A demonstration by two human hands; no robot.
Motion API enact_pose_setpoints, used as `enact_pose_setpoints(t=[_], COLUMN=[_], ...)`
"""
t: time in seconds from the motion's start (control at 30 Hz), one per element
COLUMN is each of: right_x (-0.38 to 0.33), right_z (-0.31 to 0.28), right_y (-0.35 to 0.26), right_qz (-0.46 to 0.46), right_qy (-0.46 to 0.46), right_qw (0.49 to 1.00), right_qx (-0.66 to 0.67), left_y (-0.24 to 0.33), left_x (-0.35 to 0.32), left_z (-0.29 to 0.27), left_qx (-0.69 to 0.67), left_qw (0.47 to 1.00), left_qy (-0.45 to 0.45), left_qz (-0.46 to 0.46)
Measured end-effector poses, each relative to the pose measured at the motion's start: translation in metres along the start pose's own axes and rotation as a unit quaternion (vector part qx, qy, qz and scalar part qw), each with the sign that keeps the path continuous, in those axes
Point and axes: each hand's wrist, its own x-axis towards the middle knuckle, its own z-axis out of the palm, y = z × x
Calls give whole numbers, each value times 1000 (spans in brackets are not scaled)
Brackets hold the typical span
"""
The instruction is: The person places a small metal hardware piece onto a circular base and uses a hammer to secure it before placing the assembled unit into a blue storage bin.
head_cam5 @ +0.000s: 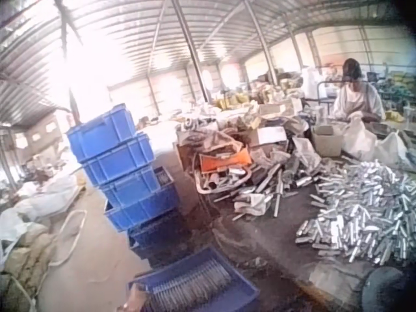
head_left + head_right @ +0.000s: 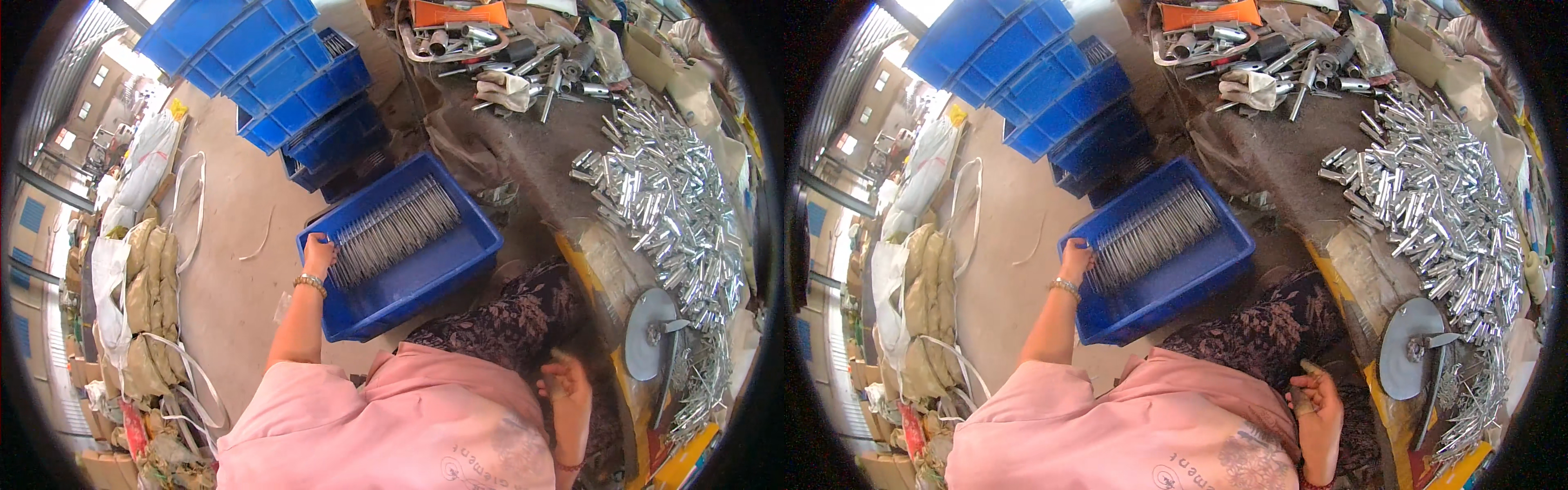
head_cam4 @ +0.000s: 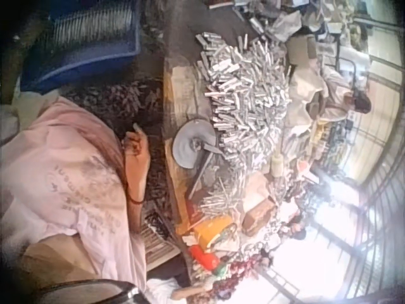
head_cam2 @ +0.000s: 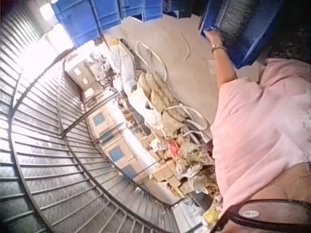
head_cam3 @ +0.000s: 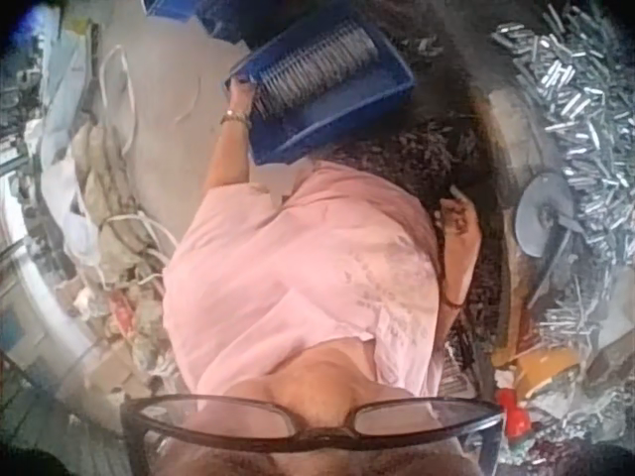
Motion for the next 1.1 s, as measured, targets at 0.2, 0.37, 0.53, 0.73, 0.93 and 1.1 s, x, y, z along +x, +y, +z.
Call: enact_pose_setpoints(t=[0.2,0.37,0.53,0.73,0.93,1.1], right_x=[-1,2,-1,1,-25,-39], right_z=[1,0,-8,-11,-15,-22], right_y=[1,2,2,6,-18,-8], right_qz=[0,14,18,-62,-62,-86], right_qy=[-7,-6,-2,4,35,102], right_qw=[1000,1000,1000,995,995,989], right_qx=[0,-12,17,-79,-63,-60], left_y=[-12,9,36,172,267,294], left_x=[14,-1,16,-102,-289,-378], left_z=[-7,-1,-8,81,191,259], left_qx=[73,137,340,129,-47,56], left_qw=[997,989,908,897,769,662], left_qy=[-23,-52,67,2,-310,-359], left_qz=[-6,-12,236,423,556,656])
